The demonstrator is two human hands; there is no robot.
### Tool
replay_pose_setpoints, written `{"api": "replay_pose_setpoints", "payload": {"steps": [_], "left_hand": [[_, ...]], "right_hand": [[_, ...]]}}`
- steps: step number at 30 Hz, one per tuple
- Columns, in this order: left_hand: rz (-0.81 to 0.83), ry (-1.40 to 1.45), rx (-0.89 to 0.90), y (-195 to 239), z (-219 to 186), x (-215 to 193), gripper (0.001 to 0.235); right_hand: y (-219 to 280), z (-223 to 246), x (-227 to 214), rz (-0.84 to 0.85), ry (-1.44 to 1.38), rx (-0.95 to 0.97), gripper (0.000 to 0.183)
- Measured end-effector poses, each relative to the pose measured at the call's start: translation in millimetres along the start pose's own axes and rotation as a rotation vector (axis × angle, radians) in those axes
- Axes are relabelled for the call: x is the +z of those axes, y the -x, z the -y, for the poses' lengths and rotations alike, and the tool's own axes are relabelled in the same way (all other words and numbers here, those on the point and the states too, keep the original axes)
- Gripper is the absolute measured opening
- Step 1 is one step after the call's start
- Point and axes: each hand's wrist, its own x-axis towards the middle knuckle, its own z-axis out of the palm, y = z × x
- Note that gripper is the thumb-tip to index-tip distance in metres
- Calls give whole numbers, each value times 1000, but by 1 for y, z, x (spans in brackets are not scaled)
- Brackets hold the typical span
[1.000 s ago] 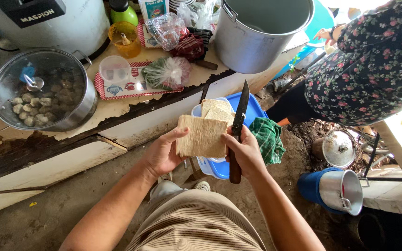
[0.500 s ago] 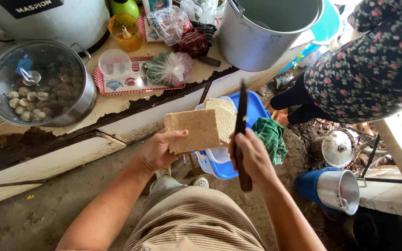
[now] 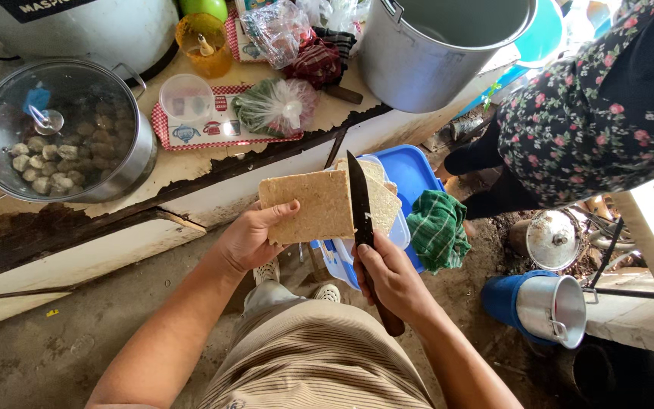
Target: The person slices a block of tempeh into thin pieces with a knife by hand.
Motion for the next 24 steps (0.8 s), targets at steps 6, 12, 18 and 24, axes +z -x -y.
{"api": "replay_pose_setpoints", "payload": {"steps": [6, 12, 18, 24], "left_hand": [[-23, -34, -20, -1, -2, 6, 36], [53, 20, -26, -6, 0, 6, 41], [25, 3, -48, -8, -4, 10, 42], [57, -12, -40, -10, -10, 23, 42]], "right_hand": [[-2, -4, 1, -1, -9, 7, 21], [-3, -5, 4, -53, 1, 14, 21], [-5, -5, 3, -49, 31, 35, 22], [-8, -8, 1, -42, 39, 53, 23]]}}
